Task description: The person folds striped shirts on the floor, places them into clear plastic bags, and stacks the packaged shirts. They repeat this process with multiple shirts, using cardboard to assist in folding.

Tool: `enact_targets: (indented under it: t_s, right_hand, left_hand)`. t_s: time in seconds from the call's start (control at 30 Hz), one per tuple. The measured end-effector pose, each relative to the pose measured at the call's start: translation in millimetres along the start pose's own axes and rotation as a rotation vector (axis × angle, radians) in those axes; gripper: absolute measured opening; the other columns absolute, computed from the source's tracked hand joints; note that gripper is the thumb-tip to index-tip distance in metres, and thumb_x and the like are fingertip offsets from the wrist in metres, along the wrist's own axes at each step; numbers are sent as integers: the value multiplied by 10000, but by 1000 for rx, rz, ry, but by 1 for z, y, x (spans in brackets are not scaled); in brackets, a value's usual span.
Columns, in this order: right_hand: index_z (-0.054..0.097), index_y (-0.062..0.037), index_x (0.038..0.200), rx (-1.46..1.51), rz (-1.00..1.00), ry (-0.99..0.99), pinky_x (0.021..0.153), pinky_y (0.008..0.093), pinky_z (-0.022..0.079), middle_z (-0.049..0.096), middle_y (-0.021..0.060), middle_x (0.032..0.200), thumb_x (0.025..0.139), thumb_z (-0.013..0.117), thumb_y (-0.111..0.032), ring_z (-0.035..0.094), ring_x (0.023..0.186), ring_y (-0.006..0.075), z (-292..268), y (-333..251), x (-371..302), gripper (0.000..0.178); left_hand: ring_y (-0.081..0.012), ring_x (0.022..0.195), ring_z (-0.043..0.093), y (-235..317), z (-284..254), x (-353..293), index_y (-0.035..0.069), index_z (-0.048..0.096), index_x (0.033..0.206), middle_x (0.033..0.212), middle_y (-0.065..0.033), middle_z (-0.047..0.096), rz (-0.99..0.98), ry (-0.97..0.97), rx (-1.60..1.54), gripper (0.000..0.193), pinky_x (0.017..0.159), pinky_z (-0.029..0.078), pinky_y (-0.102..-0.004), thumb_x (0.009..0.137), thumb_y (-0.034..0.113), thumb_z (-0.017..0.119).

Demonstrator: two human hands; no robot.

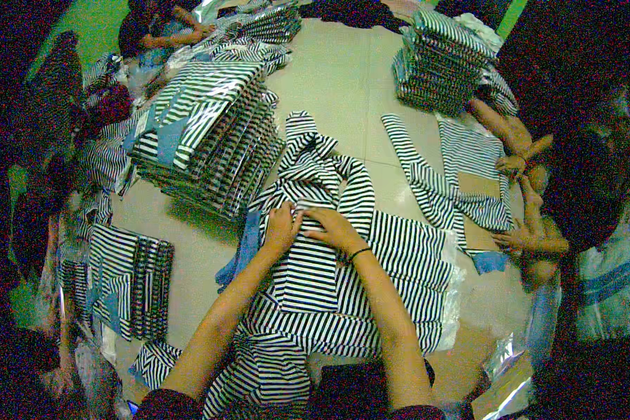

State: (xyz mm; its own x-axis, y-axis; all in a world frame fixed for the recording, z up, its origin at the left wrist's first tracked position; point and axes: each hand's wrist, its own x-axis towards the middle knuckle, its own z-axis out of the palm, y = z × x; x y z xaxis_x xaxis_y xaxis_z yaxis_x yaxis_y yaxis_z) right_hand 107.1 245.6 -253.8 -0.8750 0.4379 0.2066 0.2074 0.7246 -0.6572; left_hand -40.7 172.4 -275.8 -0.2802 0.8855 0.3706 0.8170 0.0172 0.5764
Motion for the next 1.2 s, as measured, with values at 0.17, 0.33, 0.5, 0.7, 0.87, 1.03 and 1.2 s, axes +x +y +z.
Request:
enact_targets:
  t_s: [0.17,0.33,0.5,0.7,0.87,1.03,1.2]
  right_hand:
    - [503,-42,1068,93,192,-368,825,327,397,557,145,1000,728,572,-342,524,926,273,-7,-1,11,459]
    - [515,-32,1032,229,354,-609,870,296,348,517,123,1062,705,585,-416,469,997,225,-2,7,34,509]
    - [430,6,1150,299,474,-628,925,279,278,447,129,1151,750,548,-364,407,1055,207,-2,13,41,557]
    - [561,-48,880,83,442,-294,662,278,417,580,81,817,724,600,-320,537,762,186,14,15,27,316]
    - [454,-48,1079,-340,66,201,832,352,383,485,134,1093,704,570,-206,481,979,285,47,-16,-13,423]
    - [442,-39,1081,-393,-20,116,875,391,336,433,134,1147,705,551,-176,414,1056,279,27,-27,-95,415]
    - [478,-1,1038,-382,498,279,841,399,358,474,161,1106,724,510,-185,457,1006,302,-51,23,-185,366]
  left_hand:
    - [-304,882,418,35,-32,-51,-5,440,951,900,-166,463,-16,228,163,297,818,312,-415,717,151,536]
    - [-342,926,445,71,-51,-143,-20,410,1022,961,-189,482,-532,-180,-238,363,820,352,-381,718,121,552]
    - [-318,890,515,71,-61,-170,28,359,1117,954,-205,519,-656,-230,-411,437,776,404,-353,734,124,547]
    - [-347,999,403,69,-52,-170,-20,365,1101,1082,-203,396,-398,-75,-22,462,846,329,-408,673,36,530]
    - [-309,1159,295,72,-27,-182,165,354,1237,1284,-129,301,28,-229,194,570,934,249,-452,697,159,536]
    - [-331,1175,276,75,-22,-189,184,416,1192,1289,-137,296,-26,-381,239,480,920,221,-523,722,180,507]
    - [-290,838,481,112,5,-200,40,510,971,924,-145,499,368,-347,-163,351,705,381,-400,624,93,513]
